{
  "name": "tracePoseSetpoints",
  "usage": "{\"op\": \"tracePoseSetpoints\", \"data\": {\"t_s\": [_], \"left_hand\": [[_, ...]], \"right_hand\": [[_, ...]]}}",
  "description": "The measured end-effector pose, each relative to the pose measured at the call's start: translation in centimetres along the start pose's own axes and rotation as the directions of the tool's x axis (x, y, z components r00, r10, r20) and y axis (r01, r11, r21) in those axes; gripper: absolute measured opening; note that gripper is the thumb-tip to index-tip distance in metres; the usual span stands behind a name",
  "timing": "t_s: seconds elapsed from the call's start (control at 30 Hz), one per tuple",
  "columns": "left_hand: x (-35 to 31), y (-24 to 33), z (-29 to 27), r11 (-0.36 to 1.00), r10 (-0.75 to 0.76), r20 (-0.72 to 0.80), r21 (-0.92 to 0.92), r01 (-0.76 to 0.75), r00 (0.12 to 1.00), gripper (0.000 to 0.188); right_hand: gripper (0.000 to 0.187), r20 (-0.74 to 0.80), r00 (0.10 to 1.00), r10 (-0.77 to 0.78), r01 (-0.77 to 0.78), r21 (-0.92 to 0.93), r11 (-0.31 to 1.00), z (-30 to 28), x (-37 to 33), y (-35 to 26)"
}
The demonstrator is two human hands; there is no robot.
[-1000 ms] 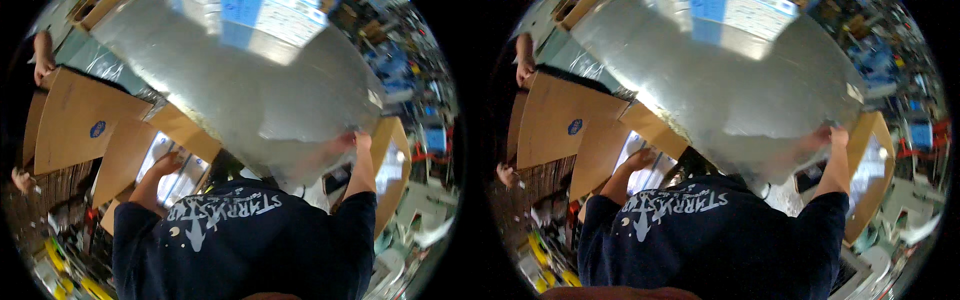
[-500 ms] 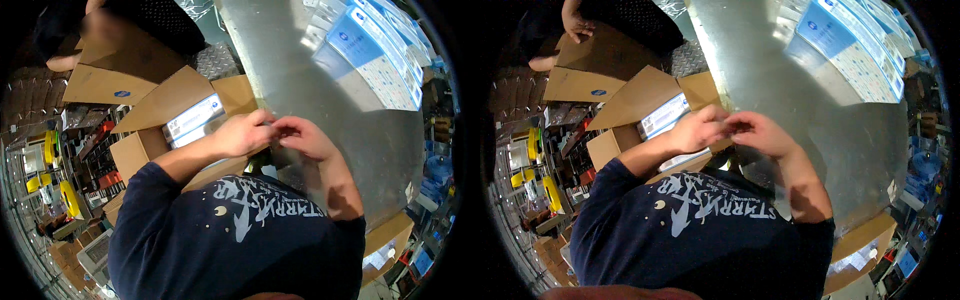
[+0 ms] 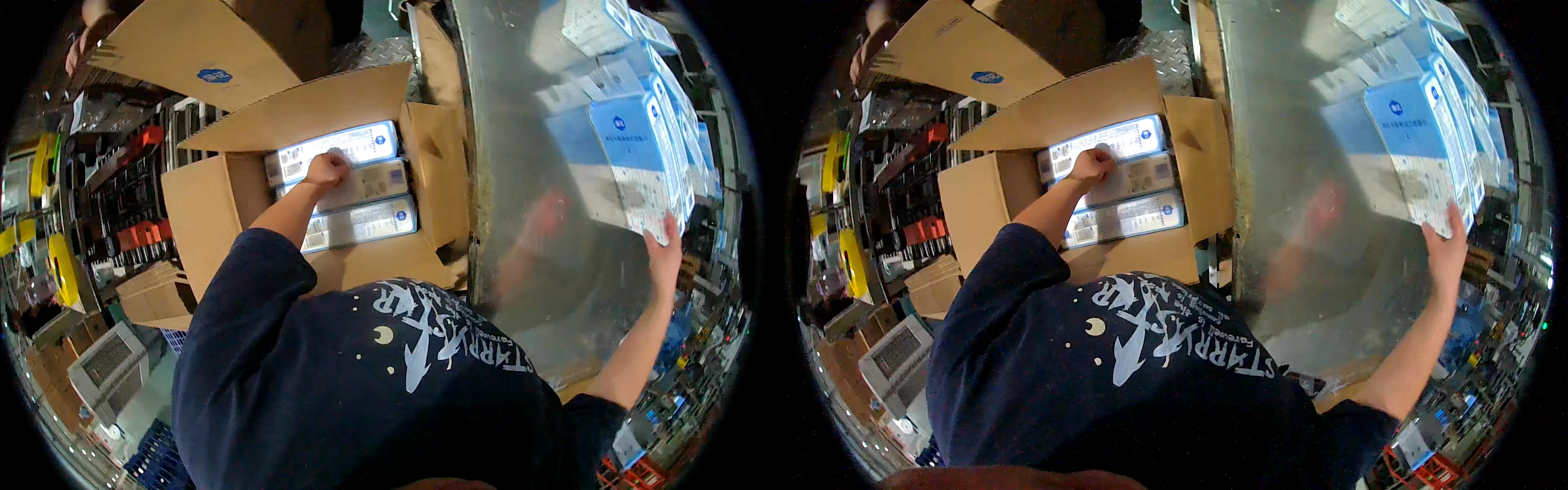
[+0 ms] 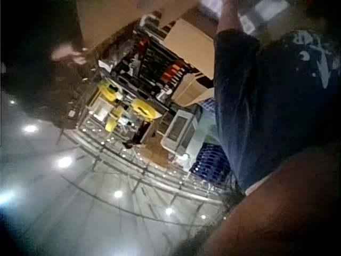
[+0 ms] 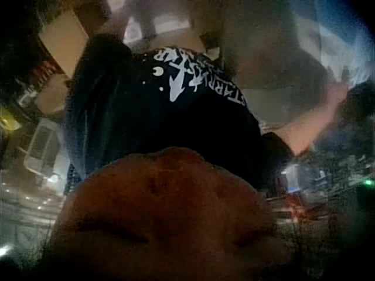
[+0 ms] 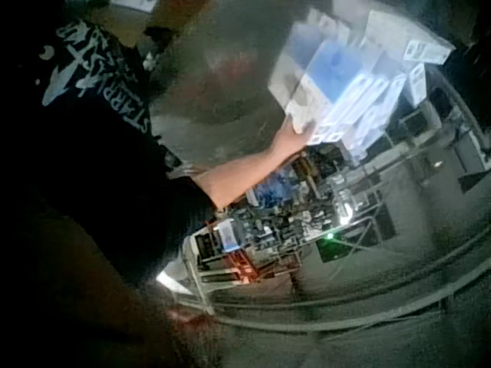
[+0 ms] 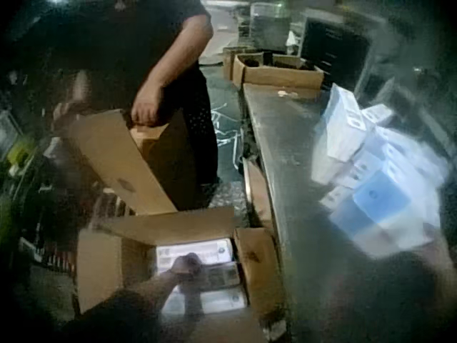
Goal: The person places packaged items into cardboard boxes, folds the box flaps, and moves the filled boxes onto a conveyor belt in a warehouse setting.
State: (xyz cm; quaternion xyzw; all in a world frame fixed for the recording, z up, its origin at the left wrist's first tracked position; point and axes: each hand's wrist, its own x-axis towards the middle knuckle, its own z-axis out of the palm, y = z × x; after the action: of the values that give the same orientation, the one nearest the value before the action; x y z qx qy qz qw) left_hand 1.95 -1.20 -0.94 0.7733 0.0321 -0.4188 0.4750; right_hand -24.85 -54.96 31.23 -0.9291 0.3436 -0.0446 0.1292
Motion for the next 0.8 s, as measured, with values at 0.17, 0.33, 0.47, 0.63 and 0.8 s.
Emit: {"op": "tracePoseSetpoints", "data": {"t_s": [0.17, 0.33, 0.47, 0.63, 0.8], "left_hand": [[-2.0, -0.7, 0.3, 0.889, -0.165, -0.022, -0.437, 0.139, 0.986, 0.022], [-2.1, -1.1, 3.1, 0.783, -0.349, -0.084, -0.573, 0.242, 0.933, 0.023], [-1.1, -0.1, -1.2, 0.831, -0.299, -0.006, 0.491, 0.263, 0.954, 0.053], [-0.5, 2.8, -4.1, 0.691, -0.172, -0.041, 0.707, 0.150, 0.984, 0.053], [-5.3, 14.1, 1.7, 0.835, 0.509, 0.040, 0.218, -0.505, 0.860, 0.012]], "right_hand": [[0.066, 0.004, 0.996, -0.087, 0.081, -0.412, 0.908, 0.9, 11.2, 0.3], [0.051, -0.122, 0.975, -0.187, 0.101, -0.507, 0.856, 5.0, 14.8, -8.5], [0.060, -0.112, 0.991, -0.072, 0.050, -0.188, 0.981, 2.2, 14.9, -11.3], [0.085, -0.171, 0.944, 0.283, -0.331, -0.479, 0.813, -0.8, 14.9, 4.2], [0.072, -0.193, 0.972, 0.134, -0.205, -0.411, 0.888, 1.0, 15.1, 0.6]]}}
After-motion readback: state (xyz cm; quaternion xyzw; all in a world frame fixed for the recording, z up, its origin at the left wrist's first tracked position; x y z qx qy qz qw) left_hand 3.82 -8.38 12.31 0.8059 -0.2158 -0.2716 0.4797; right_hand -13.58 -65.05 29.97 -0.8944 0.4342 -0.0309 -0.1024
